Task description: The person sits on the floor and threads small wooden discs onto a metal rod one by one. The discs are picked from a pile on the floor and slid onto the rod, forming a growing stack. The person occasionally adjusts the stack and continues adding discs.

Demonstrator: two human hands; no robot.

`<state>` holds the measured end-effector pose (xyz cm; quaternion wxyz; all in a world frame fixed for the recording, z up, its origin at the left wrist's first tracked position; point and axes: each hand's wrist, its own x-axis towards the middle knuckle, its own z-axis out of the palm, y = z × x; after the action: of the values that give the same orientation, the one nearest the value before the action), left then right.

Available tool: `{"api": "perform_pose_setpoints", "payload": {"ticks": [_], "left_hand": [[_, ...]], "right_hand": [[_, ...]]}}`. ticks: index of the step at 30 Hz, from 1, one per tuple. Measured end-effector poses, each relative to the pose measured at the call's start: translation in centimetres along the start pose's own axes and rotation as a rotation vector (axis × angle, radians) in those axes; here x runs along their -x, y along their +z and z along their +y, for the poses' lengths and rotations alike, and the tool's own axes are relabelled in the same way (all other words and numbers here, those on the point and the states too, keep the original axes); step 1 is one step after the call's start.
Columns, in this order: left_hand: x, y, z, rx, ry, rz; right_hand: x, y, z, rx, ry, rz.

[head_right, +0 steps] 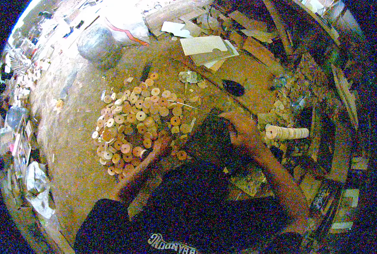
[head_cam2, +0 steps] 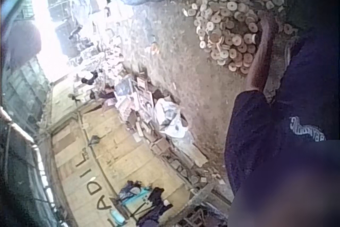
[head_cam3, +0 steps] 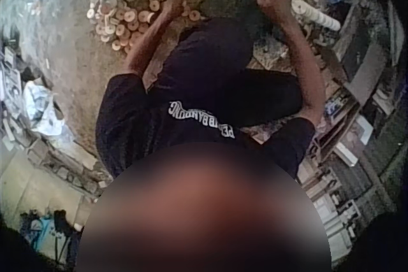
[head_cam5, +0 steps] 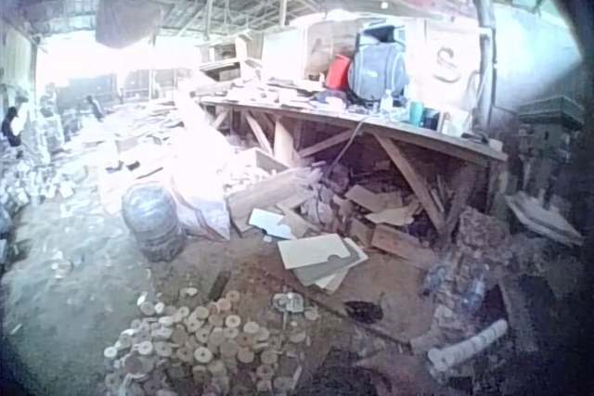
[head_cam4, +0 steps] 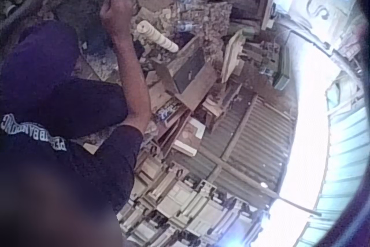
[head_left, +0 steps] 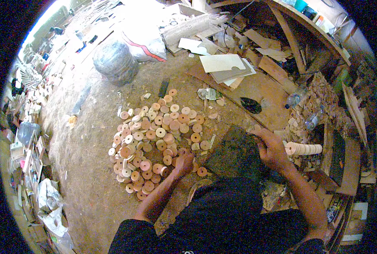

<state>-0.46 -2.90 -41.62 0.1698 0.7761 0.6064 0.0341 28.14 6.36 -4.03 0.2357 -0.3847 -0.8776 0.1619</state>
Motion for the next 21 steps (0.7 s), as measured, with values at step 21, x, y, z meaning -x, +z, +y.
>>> {"api": "perform_pose_setpoints", "payload": {"ticks": [21], "left_hand": [[0.9, 1.8, 3.5, 0.031, -0.041, -0.097]], "right_hand": [[-0.4, 0.0, 0.0, -0.030, -0.069, -0.008]]}}
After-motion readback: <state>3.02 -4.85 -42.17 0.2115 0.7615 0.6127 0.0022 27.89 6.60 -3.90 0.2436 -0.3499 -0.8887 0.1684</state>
